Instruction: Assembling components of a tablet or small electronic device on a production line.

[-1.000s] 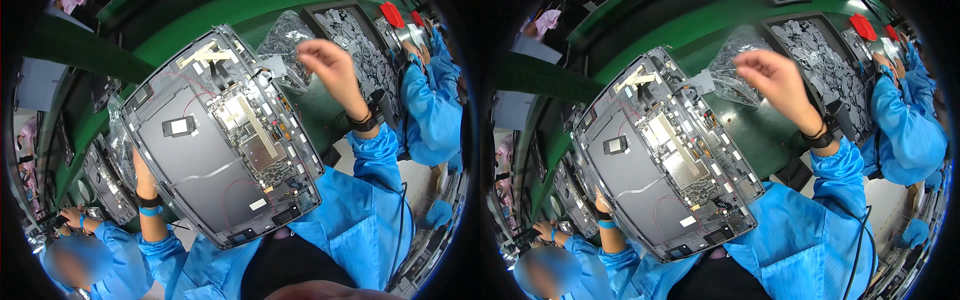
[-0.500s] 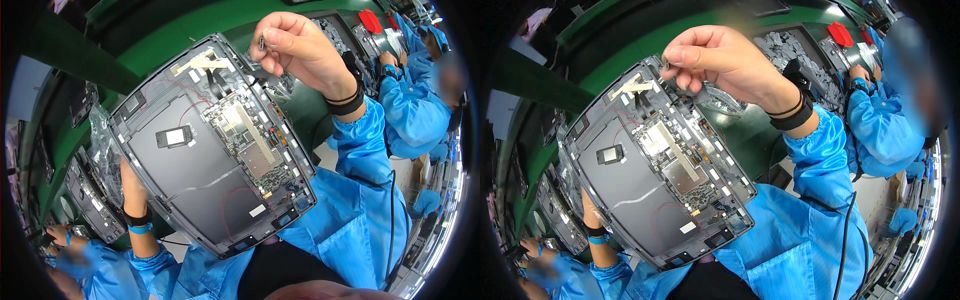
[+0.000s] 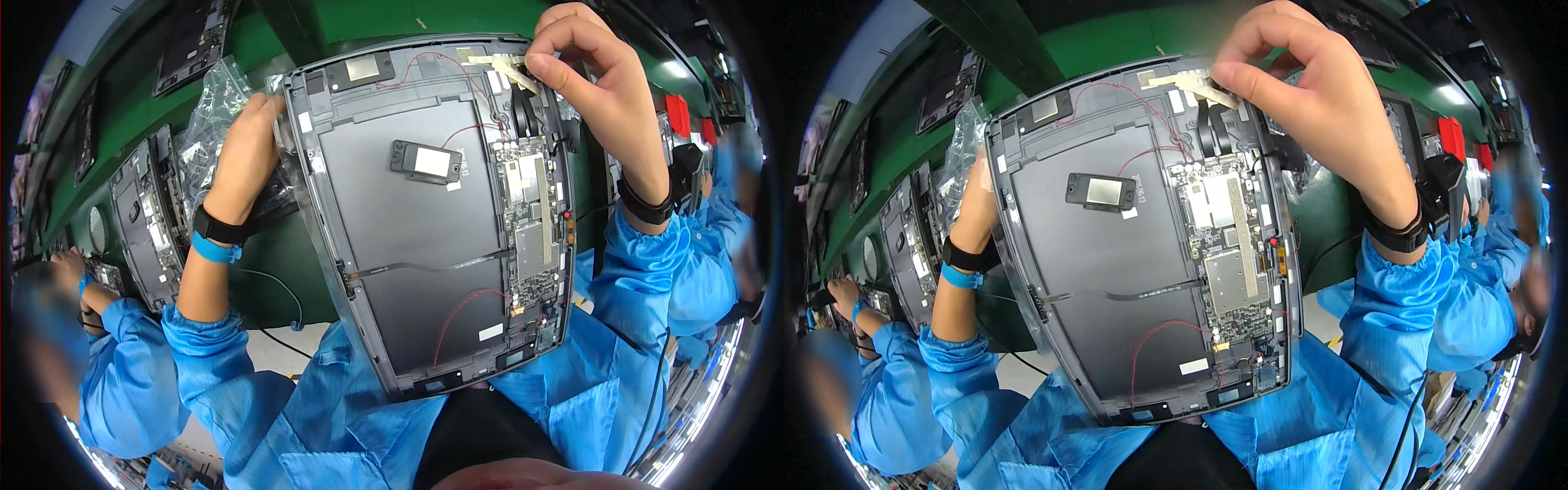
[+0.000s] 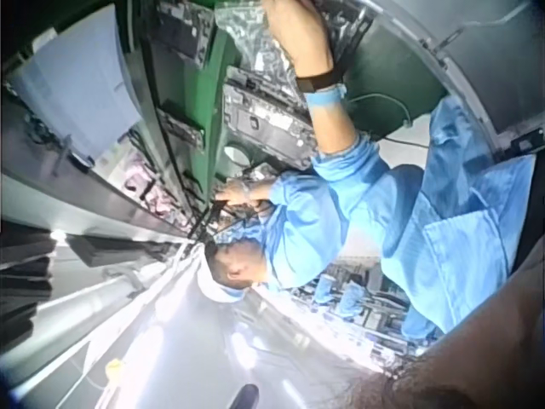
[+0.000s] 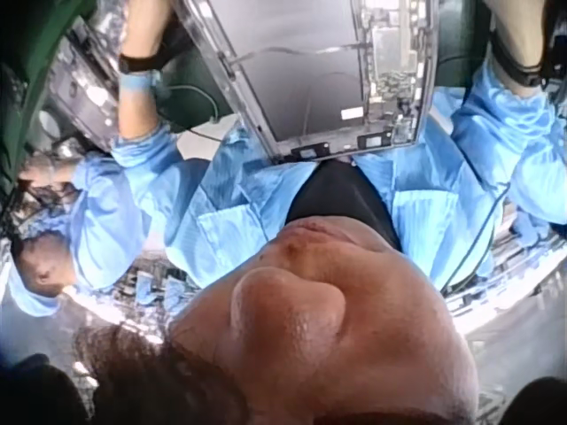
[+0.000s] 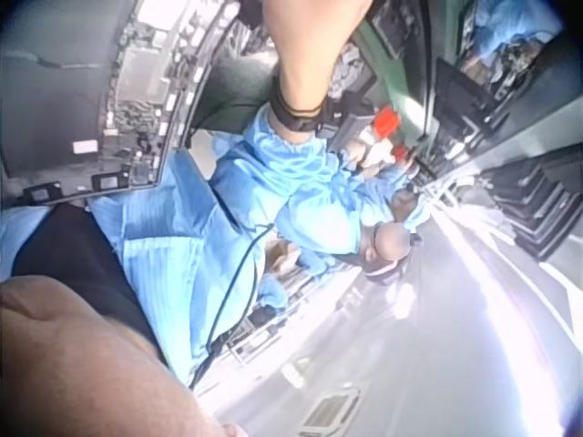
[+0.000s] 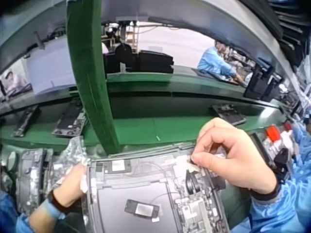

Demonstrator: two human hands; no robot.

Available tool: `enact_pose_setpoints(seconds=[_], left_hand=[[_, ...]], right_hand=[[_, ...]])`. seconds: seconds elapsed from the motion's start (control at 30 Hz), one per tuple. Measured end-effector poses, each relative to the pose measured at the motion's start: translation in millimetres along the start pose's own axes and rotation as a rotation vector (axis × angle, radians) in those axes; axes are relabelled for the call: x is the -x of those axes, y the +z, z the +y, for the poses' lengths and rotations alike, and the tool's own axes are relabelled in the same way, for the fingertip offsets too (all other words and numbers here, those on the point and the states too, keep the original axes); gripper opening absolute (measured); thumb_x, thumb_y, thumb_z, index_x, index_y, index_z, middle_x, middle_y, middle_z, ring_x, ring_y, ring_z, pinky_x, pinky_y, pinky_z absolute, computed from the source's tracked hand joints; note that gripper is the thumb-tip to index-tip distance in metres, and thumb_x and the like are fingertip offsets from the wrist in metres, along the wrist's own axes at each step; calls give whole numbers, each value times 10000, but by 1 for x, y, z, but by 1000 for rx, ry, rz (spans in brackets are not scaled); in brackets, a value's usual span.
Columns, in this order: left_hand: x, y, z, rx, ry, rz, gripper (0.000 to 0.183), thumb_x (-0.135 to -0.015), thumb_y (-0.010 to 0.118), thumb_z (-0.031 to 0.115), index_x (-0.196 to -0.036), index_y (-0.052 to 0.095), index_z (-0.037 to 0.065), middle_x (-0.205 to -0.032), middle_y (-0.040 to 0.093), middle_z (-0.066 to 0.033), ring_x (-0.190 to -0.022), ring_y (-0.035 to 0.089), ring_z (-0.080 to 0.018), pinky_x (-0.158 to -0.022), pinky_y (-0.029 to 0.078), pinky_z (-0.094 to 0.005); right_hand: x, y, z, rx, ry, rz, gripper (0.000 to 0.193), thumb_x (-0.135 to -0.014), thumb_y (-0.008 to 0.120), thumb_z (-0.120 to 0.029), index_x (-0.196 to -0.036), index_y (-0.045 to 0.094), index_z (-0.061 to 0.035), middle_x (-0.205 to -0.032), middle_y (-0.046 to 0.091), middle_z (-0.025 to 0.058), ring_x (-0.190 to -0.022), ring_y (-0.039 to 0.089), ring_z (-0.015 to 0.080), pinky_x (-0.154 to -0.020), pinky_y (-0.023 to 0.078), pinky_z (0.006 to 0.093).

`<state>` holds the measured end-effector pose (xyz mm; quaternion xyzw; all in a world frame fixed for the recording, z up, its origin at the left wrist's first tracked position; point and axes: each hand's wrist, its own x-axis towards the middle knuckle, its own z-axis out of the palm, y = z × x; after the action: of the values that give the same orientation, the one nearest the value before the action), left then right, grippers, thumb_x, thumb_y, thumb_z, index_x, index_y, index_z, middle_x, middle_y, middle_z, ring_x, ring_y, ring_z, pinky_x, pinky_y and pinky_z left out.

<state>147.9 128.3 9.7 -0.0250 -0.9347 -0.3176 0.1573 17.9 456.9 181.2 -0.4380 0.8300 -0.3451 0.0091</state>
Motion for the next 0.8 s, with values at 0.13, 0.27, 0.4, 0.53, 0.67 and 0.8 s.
enact_pose_setpoints(seconds=[0.13, 0.27, 0.4, 0.53, 0.67, 0.8], left_hand=[[-3, 7, -14, -132, 219, 16, 250, -709, 533, -112, -952, 544, -58, -928, 572, -252, -901, 555, -459, -782, 474, -452], [20, -22, 23, 338, -182, -6, 387, -975, 419, 277, -1070, 581, -62, -921, 661, -196, -851, 633, -320, -787, 492, -370], [1, -1, 8, 415, -211, -104, 441, -983, 423, 325, -1141, 598, -48, -1029, 659, -133, -930, 618, -224, -848, 479, -322], [25, 9, -25, 504, -380, -78, 472, -1028, 380, 393, -1264, 521, 9, -1185, 580, -110, -1047, 566, -184, -904, 448, -284], [40, 7, -51, 412, -324, -149, 506, -1032, 369, 440, -1308, 474, 29, -1210, 566, -93, -1066, 552, -166, -910, 448, -283], [21, 5, -18, 253, -207, 69, 336, -1021, 433, 277, -1147, 569, -3, -1057, 615, -60, -939, 577, -135, -839, 471, -270]], right_hand=[[0, 0, -22, 217, 47, 29, 72, -812, 715, -78, -825, 659, -35, -878, 596, 46, -812, 561, 160, -704, 442, 274], [-16, 0, 12, 3, -201, -74, 101, -831, 684, -108, -846, 641, -18, -873, 600, 97, -818, 589, 218, -705, 476, 321], [-14, -18, 1, -3, 155, -167, 149, -829, 668, -137, -867, 649, 6, -881, 598, 134, -802, 610, 238, -700, 486, 326], [-13, -22, 1, 129, -128, -169, 149, -822, 659, -130, -820, 639, 17, -865, 604, 142, -804, 612, 278, -709, 486, 348], [-17, -24, -14, 332, -139, -236, 156, -822, 644, -123, -782, 619, 26, -817, 608, 163, -799, 600, 324, -707, 480, 379], [-31, -37, -29, 247, 154, -419, 162, -821, 639, -120, -762, 612, 29, -775, 605, 169, -772, 597, 333, -696, 477, 387]])
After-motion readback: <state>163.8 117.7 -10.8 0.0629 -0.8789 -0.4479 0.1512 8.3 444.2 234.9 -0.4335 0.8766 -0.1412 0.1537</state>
